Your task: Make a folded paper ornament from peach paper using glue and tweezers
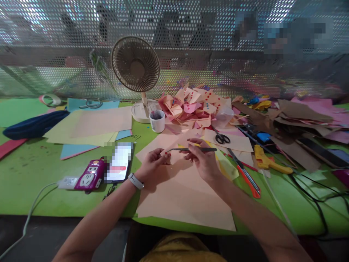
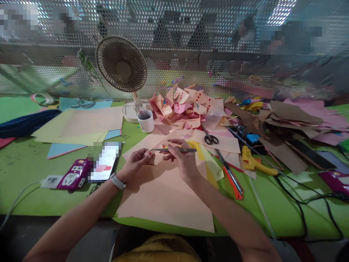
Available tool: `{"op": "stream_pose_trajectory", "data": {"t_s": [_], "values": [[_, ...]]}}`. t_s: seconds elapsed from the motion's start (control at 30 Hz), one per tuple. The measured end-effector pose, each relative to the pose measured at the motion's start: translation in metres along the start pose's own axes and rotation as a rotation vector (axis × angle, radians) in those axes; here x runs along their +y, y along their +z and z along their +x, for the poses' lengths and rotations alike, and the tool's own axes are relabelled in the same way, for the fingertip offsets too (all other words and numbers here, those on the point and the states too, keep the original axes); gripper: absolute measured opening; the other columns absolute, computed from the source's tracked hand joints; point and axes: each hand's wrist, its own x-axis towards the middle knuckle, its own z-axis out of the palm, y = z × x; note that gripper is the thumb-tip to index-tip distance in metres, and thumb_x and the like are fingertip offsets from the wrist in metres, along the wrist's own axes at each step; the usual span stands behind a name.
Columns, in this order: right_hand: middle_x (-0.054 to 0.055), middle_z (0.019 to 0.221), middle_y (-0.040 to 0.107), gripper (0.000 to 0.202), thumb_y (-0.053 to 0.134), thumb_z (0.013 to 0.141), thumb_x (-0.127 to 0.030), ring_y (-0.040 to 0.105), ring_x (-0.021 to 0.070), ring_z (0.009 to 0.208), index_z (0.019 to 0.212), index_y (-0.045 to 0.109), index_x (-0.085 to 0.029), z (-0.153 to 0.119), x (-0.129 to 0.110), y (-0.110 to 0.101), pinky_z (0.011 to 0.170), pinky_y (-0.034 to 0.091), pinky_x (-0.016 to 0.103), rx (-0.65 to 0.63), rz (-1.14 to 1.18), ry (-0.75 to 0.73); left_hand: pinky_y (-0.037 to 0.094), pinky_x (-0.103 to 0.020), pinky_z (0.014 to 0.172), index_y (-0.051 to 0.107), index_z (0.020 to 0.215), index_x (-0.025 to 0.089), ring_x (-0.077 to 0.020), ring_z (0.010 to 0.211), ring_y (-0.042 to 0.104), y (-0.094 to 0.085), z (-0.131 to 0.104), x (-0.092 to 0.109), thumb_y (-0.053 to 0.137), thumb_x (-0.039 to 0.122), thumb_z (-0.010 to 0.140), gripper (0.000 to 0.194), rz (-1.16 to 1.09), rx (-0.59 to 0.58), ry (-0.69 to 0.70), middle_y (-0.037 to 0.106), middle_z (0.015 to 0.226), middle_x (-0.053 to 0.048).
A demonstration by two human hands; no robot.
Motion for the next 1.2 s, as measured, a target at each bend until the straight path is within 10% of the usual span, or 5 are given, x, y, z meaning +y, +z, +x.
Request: {"op": "stream_pose_trajectory", "data": {"t_s": [0.23,0.5,0.63,0.83,1.2], "values": [[-0.009,0.058,0.064,0.023,0.074,0.064,-0.019,0.058,0.0059,0.044,0.081,0.06,-0.021,0.013,-0.059,-0.03,0.04,0.037,0.016,0.075,0.305,-0.193,0.057,-0.029,0.073,0.062,0.082,0.013,-0.0126,0.07,0.061,-0.002,0.001,-0.003,0.076,0.048,0.074,0.039,-0.002,0.0,-0.004,0.065,0.071,-0.002],[-0.011,0.035,0.037,0.012,0.063,0.076,-0.021,0.032,0.0012,0.03,0.067,0.056,-0.022,0.03,-0.102,-0.106,0.041,0.035,0.018,-0.261,0.56,-0.366,0.057,-0.031,0.074,0.061,0.084,0.014,-0.0125,0.067,0.061,-0.003,0.001,-0.004,0.073,0.05,0.076,0.039,0.051,0.009,0.013,0.064,0.069,-0.001],[0.004,0.072,0.067,0.011,0.066,0.07,-0.03,0.064,0.0159,0.07,0.066,0.065,-0.02,0.032,-0.101,-0.102,0.065,0.048,0.031,-0.258,0.052,-0.327,0.056,-0.03,0.074,0.062,0.083,0.014,-0.0125,0.069,0.06,-0.004,0.001,-0.005,0.071,0.05,0.079,0.037,0.066,0.008,0.041,0.063,0.071,-0.001],[0.001,0.057,0.061,0.038,0.049,0.088,-0.049,0.047,0.0112,0.042,0.083,0.067,-0.016,0.026,-0.047,-0.052,0.044,0.033,0.025,-0.406,-0.801,0.047,0.055,-0.029,0.073,0.063,0.082,0.014,-0.0116,0.067,0.058,-0.001,0.0,-0.004,0.069,0.051,0.079,0.038,0.118,0.032,0.059,0.061,0.071,-0.001],[0.01,0.079,0.074,0.033,0.059,0.089,-0.031,0.068,0.0211,0.064,0.118,0.055,-0.015,-0.002,0.012,-0.009,0.055,0.034,0.026,-0.373,-1.576,-0.523,0.054,-0.029,0.071,0.064,0.093,0.014,-0.0157,0.07,0.065,0.0,-0.004,-0.009,0.07,0.049,0.08,0.037,0.127,-0.028,0.104,0.069,0.075,-0.005]]}}
